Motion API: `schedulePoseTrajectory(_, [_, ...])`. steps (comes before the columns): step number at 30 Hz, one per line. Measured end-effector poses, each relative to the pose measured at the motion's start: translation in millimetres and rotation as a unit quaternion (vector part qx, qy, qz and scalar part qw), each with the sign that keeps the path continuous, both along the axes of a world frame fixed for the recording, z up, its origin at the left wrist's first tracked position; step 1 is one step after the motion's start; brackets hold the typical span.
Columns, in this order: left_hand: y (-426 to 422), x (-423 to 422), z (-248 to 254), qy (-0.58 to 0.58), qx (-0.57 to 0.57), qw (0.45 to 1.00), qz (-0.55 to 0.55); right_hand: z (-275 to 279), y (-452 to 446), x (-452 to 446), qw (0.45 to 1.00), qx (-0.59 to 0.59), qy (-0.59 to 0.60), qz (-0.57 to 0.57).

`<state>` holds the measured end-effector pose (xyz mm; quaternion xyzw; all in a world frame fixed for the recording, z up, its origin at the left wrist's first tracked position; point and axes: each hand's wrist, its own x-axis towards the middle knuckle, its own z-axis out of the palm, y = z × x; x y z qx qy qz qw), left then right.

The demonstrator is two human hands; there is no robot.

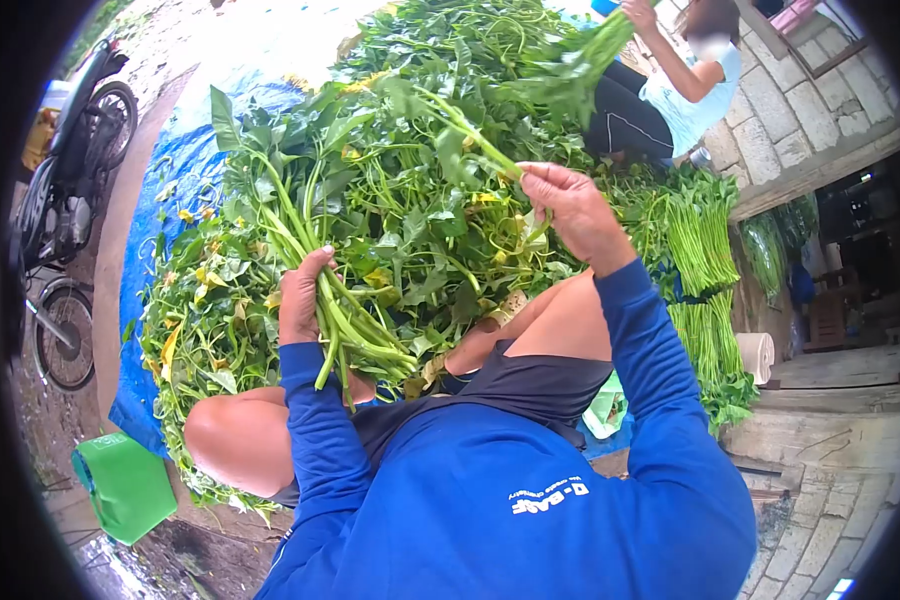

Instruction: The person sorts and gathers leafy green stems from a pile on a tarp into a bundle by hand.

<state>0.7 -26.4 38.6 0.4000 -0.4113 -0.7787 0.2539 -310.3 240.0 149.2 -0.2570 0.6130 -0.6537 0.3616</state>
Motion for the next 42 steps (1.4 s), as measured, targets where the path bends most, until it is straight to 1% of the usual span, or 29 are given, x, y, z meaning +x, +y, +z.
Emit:
schedulePoseTrajectory(2, [1, 0, 0, -0.005, -0.004, 1.0, 0.001, -6, -7, 24, 0.995, 0.034, 0.079, -0.042])
schedulePoseTrajectory(4, [0, 0, -4, -0.014, -0.001, 1.0, -0.003, -21, -15, 50, 0.988, 0.0, 0.134, -0.081])
schedulePoseTrajectory(5, [-1, 2, -5, -0.014, 0.003, 1.0, -0.005, -29, -19, 62, 0.976, 0.002, 0.199, -0.092])
schedulePoseTrajectory(6, [0, 2, -4, -0.014, 0.009, 1.0, -0.009, -41, -24, 68, 0.925, -0.012, 0.368, -0.096])
schedulePoseTrajectory(8, [3, -2, -5, -0.009, 0.012, 1.0, -0.013, -50, -29, 78, 0.899, 0.001, 0.42, -0.126])
schedulePoseTrajectory(11, [6, -4, -12, 0.009, 0.001, 1.0, -0.002, -60, -32, 80, 0.838, 0.058, 0.523, -0.147])
schedulePoseTrajectory(14, [9, -8, -16, 0.007, 0.019, 1.0, -0.012, -57, -39, 89, 0.741, 0.128, 0.634, -0.181])
schedulePoseTrajectory(18, [14, -15, -33, 0.014, 0.015, 0.999, -0.025, -62, -62, 97, 0.724, 0.126, 0.655, -0.176])
schedulePoseTrajectory(19, [13, -15, -39, -0.002, 0.02, 0.999, -0.049, -65, -71, 102, 0.74, 0.118, 0.645, -0.153])
schedulePoseTrajectory(20, [13, -17, -52, -0.001, 0.035, 0.998, -0.06, -70, -79, 109, 0.783, 0.138, 0.596, -0.111])
schedulePoseTrajectory(22, [20, -21, -74, 0.0, 0.098, 0.993, -0.066, -104, -92, 127, 0.882, 0.087, 0.463, -0.021])
schedulePoseTrajectory(24, [28, -23, -110, 0.065, 0.142, 0.986, -0.053, -136, -92, 150, 0.919, 0.165, 0.352, 0.06])
schedulePoseTrajectory(25, [29, -23, -126, 0.088, 0.197, 0.975, -0.056, -157, -91, 157, 0.939, 0.184, 0.283, 0.061])
schedulePoseTrajectory(26, [31, -21, -141, 0.11, 0.241, 0.962, -0.06, -176, -90, 159, 0.945, 0.186, 0.262, 0.053])
schedulePoseTrajectory(27, [35, -19, -144, 0.111, 0.273, 0.954, -0.06, -181, -90, 162, 0.966, 0.197, 0.153, 0.067])
schedulePoseTrajectory(28, [42, -16, -147, 0.11, 0.307, 0.943, -0.061, -188, -88, 167, 0.974, 0.207, 0.039, 0.078])
schedulePoseTrajectory(29, [42, -15, -152, 0.117, 0.344, 0.927, -0.092, -197, -84, 173, 0.977, 0.2, 0.033, 0.068])
schedulePoseTrajectory(30, [46, -14, -150, 0.126, 0.363, 0.918, -0.096, -207, -80, 179, 0.979, 0.192, 0.025, 0.055])
schedulePoseTrajectory(31, [48, -14, -162, 0.108, 0.349, 0.927, -0.08, -222, -79, 182, 0.98, 0.19, -0.015, 0.053])
schedulePoseTrajectory(32, [49, -16, -173, 0.093, 0.332, 0.936, -0.064, -235, -77, 183, 0.979, 0.196, -0.01, 0.05])
schedulePoseTrajectory(34, [61, -24, -176, 0.059, 0.221, 0.973, 0.03, -238, -78, 185, 0.977, 0.208, 0.002, 0.047])
schedulePoseTrajectory(35, [69, -27, -178, 0.046, 0.163, 0.982, 0.083, -240, -77, 188, 0.974, 0.224, 0.013, 0.042])
schedulePoseTrajectory(38, [65, -27, -176, -0.03, 0.194, 0.981, -0.01, -235, -80, 201, 0.961, 0.258, 0.071, 0.07])
schedulePoseTrajectory(39, [59, -22, -172, -0.047, 0.228, 0.972, -0.042, -234, -77, 203, 0.962, 0.251, 0.049, 0.093])
schedulePoseTrajectory(40, [56, -22, -168, -0.073, 0.169, 0.983, -0.025, -236, -81, 205, 0.959, 0.259, 0.046, 0.107])
schedulePoseTrajectory(41, [54, -22, -163, -0.094, 0.145, 0.985, -0.011, -234, -83, 199, 0.953, 0.246, 0.09, 0.151])
schedulePoseTrajectory(42, [54, -20, -147, -0.12, 0.122, 0.985, 0.002, -221, -82, 193, 0.944, 0.234, 0.131, 0.192])
